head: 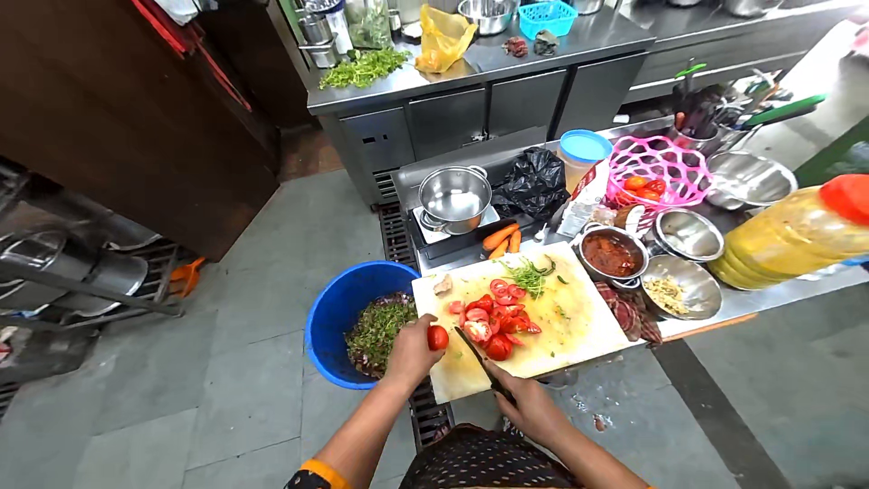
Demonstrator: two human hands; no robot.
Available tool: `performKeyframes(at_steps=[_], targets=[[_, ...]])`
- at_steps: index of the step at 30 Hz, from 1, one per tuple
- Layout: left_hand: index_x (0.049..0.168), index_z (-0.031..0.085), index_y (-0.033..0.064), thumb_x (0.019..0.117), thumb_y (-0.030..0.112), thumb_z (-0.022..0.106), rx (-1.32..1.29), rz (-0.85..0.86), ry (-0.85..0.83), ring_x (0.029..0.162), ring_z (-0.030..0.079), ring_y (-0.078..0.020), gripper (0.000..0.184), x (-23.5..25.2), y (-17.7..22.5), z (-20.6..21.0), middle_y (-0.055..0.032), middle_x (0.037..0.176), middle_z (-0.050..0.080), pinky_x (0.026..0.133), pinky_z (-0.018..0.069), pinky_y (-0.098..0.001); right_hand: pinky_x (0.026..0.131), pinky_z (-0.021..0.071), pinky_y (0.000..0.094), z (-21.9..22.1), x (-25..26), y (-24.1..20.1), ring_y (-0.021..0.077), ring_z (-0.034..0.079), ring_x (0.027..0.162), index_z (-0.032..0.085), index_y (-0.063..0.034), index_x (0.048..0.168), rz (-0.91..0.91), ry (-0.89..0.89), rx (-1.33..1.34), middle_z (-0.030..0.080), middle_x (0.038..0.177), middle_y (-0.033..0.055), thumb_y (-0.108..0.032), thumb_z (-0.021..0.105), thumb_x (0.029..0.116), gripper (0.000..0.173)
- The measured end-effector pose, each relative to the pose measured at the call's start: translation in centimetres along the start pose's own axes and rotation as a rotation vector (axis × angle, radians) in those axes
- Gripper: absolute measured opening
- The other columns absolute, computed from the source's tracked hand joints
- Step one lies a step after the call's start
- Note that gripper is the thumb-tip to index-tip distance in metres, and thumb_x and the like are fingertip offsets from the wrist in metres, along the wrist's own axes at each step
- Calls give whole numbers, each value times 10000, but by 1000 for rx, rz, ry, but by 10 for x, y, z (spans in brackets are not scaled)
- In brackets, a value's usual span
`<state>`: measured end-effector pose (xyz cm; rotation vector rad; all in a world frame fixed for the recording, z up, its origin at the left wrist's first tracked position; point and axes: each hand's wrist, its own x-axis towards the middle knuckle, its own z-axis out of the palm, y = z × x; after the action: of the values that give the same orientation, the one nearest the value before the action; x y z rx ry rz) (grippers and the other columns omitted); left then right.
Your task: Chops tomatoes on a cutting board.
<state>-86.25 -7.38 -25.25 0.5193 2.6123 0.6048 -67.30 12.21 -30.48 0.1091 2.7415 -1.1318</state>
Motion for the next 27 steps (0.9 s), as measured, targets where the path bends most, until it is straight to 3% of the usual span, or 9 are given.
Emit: performKeyframes(at_steps=[4, 7, 9, 13, 16, 17, 20, 23, 27], targets=[[1321, 616, 133, 778, 148, 885, -92, -13, -24, 1039, 697, -299, 606, -13, -26, 28, -137, 1213, 676, 908, 590, -518, 766, 613, 426, 16, -13, -5, 184, 717, 797, 463, -248, 1561, 9, 174, 0, 750, 989, 60, -258, 552, 1006, 562], [1260, 667, 108, 802, 115, 867, -220, -27, -8, 861, 715, -256, 500, -13, -28, 28, -140, 1140, 700, 822, 611, -473, 774, 613, 444, 20, -13, -24, 204, 724, 814, 453, -259, 1567, 19, 158, -55, 750, 1001, 66, -254, 539, 1010, 563], [1234, 670, 81, 817, 76, 847, -283, -18, -9, 831, 718, -244, 453, -14, -28, 29, -147, 1176, 683, 811, 621, -459, 773, 610, 465, 24, -11, -40, 237, 727, 826, 449, -264, 1569, 11, 129, -91, 746, 1004, 85, -245, 520, 1019, 555], [1272, 601, 83, 781, 129, 892, -204, 38, -30, 909, 730, -269, 572, -12, -34, 25, -140, 1248, 658, 843, 622, -477, 774, 601, 474, 34, -4, -58, 268, 722, 833, 412, -282, 1588, 40, 77, -163, 732, 994, 104, -233, 485, 1028, 567], [1442, 547, 190, 778, 72, 864, 89, 274, -65, 1295, 560, -321, 745, -2, -36, 3, -65, 1474, 547, 1051, 508, -496, 770, 595, 484, 37, -3, -64, 280, 716, 826, 389, -307, 1597, 88, 43, -201, 725, 981, 111, -233, 461, 1037, 570], [1441, 576, 238, 768, 36, 852, 182, 423, -79, 1343, 511, -340, 755, 4, -36, -4, -17, 1496, 546, 1080, 474, -515, 752, 594, 490, 39, -2, -65, 287, 714, 809, 389, -311, 1597, 99, 39, -224, 721, 968, 116, -227, 454, 1039, 568], [1349, 674, 324, 817, 1, 793, 383, 696, -226, 1317, 531, -282, 634, 25, -28, -12, 86, 1404, 629, 1071, 448, -500, 769, 591, 494, 38, 7, -76, 307, 719, 849, 358, -321, 1610, 165, -29, -285, 716, 988, 127, -215, 434, 1056, 569], [1191, 762, 308, 810, 1, 774, 440, 768, -264, 1205, 593, -220, 490, 42, -21, -8, 78, 1209, 723, 1048, 460, -451, 873, 575, 526, 40, 30, -81, 348, 716, 992, 326, -304, 1621, 257, -134, -303, 717, 1100, 164, -191, 452, 1059, 587], [1199, 752, 312, 814, 44, 791, 550, 800, -295, 1196, 595, -227, 471, 43, -12, -12, 54, 1197, 718, 1025, 468, -441, 823, 581, 534, 49, 15, -68, 356, 722, 924, 324, -316, 1622, 234, -98, -290, 718, 1041, 165, -190, 437, 1051, 595]])
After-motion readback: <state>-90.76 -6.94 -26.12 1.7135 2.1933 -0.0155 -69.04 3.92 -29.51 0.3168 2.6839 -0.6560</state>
